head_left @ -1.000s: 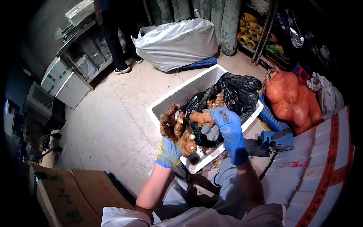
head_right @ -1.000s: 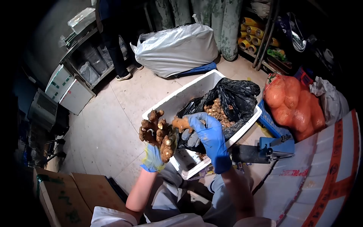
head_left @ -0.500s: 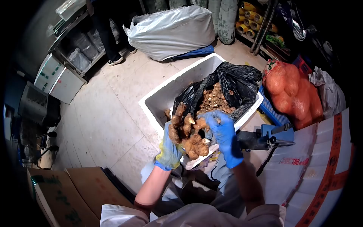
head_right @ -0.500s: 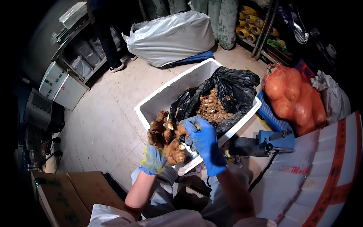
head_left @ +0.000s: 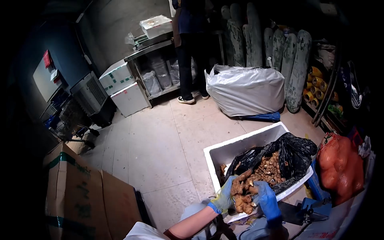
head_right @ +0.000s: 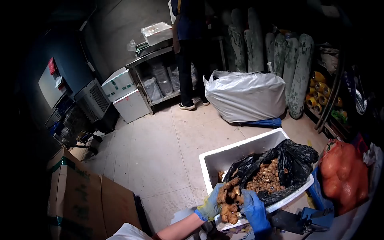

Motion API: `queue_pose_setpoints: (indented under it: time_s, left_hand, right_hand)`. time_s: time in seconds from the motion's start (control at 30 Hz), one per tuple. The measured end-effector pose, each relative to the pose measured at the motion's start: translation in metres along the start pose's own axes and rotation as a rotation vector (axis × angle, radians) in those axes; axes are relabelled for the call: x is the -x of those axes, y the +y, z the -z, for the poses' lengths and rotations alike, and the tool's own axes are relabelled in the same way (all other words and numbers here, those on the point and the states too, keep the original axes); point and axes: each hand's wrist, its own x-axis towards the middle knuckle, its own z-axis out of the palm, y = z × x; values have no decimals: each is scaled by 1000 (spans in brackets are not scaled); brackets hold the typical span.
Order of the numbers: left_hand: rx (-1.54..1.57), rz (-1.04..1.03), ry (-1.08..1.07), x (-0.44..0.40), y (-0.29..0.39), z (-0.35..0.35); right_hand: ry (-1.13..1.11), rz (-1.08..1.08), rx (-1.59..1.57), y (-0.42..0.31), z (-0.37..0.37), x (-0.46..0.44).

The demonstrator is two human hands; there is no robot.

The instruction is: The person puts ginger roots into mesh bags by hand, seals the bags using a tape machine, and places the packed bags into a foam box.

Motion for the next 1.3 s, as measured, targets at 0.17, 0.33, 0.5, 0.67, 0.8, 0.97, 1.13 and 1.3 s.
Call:
queue_pose_setpoints:
  time_s: [0.17,0.33,0.5,0.67,0.8,0.97,1.13,1.3]
  left_hand:
    - [198,19,-241,-11,-15,21]
    - [219,182,-318,-1,-39,26]
    - [94,170,-864,-45,-104,77]
    - [129,237,-585,-20,-102,61]
    - [97,240,-535,-11,-96,60]
    - [68,233,-485,-1,-90,69]
    - [74,221,-470,10,-91,69]
    - [339,176,-650,22,-88,55]
  right_hand:
    - [180,-214,-344,18,38,-12]
    - [-25,-401,-739,78,24,-28]
    - [-373,-497,-919,104,14,3]
    - [-367,-515,-945,111,13,18]
    - [-367,-502,-947,108,4,16]
    - [-385,-486,-938,103,-3,13]
    - [-402,-485,-924,99,-14,11]
    - [-395,-488,-940,102,-19,12]
